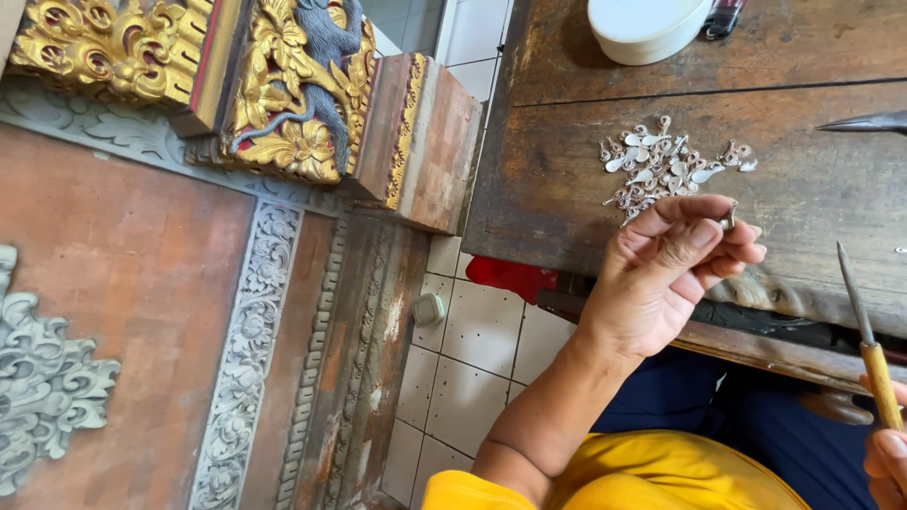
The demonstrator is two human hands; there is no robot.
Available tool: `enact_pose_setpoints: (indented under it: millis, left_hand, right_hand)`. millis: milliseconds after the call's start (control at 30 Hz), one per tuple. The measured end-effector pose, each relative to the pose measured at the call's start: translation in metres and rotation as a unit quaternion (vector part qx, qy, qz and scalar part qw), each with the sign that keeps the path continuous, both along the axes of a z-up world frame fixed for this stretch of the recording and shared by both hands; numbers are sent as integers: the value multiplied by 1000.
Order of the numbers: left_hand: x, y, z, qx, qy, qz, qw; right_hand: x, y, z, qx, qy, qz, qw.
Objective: Sawing and refining small metal jewelry components using a jeweler's saw at a workbench
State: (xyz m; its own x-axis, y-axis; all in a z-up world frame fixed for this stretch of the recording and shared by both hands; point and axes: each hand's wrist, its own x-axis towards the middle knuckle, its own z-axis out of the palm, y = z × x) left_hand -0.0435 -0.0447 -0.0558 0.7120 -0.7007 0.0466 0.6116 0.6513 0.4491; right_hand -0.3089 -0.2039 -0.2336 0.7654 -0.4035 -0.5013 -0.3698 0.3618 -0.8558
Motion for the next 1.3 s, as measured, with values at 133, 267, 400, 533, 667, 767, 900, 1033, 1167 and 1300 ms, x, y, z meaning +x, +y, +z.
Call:
enact_pose_setpoints:
  millis: [133,267,400,533,667,767,900,1033,1167,1300]
  left_hand:
    - [-6,-10,8,53,-89,66,992]
    - [-11,-14,32,183,-207,153,949]
    - [-14,-18,47,265,-291,222,892]
    - [-16,-19,49,270,-305,232,883]
    - [-16,-19,50,274,-312,242,877]
    - [-15,-19,52,280,-325,245,869]
    - [-15,-19,52,287,-344,259,856]
    - [-16,-20,51,282,-341,260,858]
    - [-16,-20,50,271,-332,255,867]
    - [-14,-19,44,277,-318,260,868]
  right_hand:
    - [5,3,16,-12,-28,-4,1000]
    - [10,8,35,-13,-34,-9,999]
    - [14,10,46,-7,-33,-16,999]
    - [15,12,46,-27,-43,-18,999]
    - [17,14,52,-13,-22,-24,999]
    - [19,13,51,-12,-20,-27,999]
    - [14,16,42,-32,-33,-41,998]
    - [4,7,22,-34,-37,-41,998]
    - [3,8,23,-56,-34,-41,997]
    - [9,14,32,-42,-39,-47,997]
